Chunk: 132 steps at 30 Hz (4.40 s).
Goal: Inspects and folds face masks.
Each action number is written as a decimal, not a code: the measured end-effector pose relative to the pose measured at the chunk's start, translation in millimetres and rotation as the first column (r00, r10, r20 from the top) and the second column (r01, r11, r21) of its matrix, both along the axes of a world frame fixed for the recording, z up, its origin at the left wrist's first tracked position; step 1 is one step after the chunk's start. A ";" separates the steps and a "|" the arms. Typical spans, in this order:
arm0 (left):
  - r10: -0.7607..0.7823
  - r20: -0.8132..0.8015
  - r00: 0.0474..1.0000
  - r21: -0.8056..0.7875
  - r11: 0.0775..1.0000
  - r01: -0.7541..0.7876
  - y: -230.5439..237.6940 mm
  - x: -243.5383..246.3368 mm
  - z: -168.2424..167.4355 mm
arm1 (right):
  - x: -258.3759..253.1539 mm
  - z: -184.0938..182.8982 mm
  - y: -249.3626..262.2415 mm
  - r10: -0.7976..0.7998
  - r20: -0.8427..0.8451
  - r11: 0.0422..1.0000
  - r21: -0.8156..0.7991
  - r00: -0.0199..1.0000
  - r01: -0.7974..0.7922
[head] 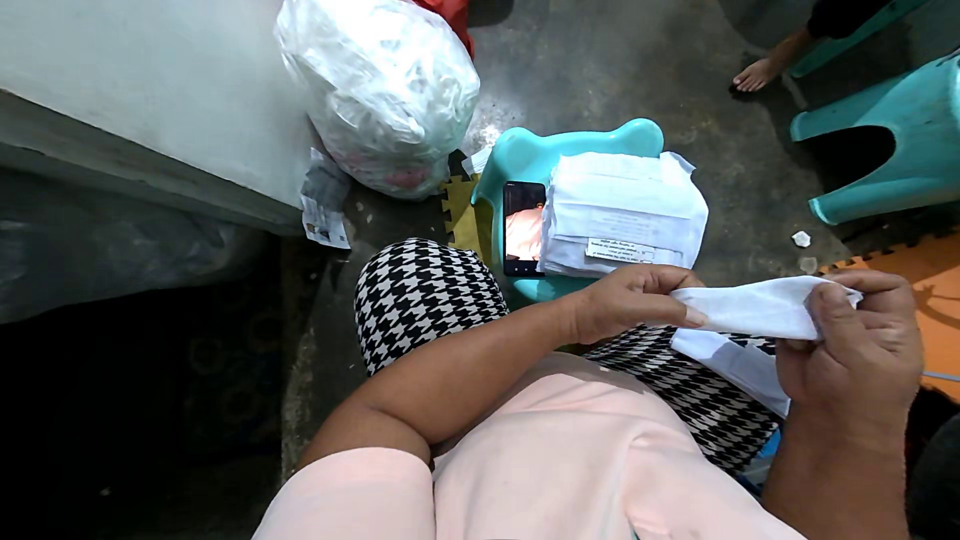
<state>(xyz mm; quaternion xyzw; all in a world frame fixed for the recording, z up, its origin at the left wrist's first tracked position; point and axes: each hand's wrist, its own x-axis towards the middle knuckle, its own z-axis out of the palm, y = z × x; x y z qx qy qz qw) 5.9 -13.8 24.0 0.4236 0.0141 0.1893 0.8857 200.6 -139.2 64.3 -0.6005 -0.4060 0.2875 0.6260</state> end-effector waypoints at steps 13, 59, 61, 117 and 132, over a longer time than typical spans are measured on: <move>0.003 -0.111 0.994 0.023 1.000 0.000 -6.0 0.6 2.7 | 8.7 -2.3 -0.8 -0.022 -0.109 0.997 0.075 0.994 0.030; 0.439 -0.459 0.772 0.420 0.873 -0.246 -15.6 -35.0 3.8 | -12.9 -28.5 9.1 0.042 -0.087 0.989 -0.139 0.995 -0.054; 0.472 -0.479 0.740 0.453 0.855 -0.253 -12.0 -42.4 4.2 | -14.5 -31.2 12.4 0.062 -0.101 0.987 -0.139 0.993 -0.076; 0.610 -0.755 0.243 0.655 0.721 0.227 69.0 -50.4 13.8 | -15.1 -30.8 77.0 0.183 0.525 0.861 -0.494 0.831 0.122; 0.869 -0.177 0.461 0.980 0.114 0.161 48.8 -40.0 -13.5 | -14.4 -40.6 77.4 0.094 0.588 0.928 -0.344 0.804 0.143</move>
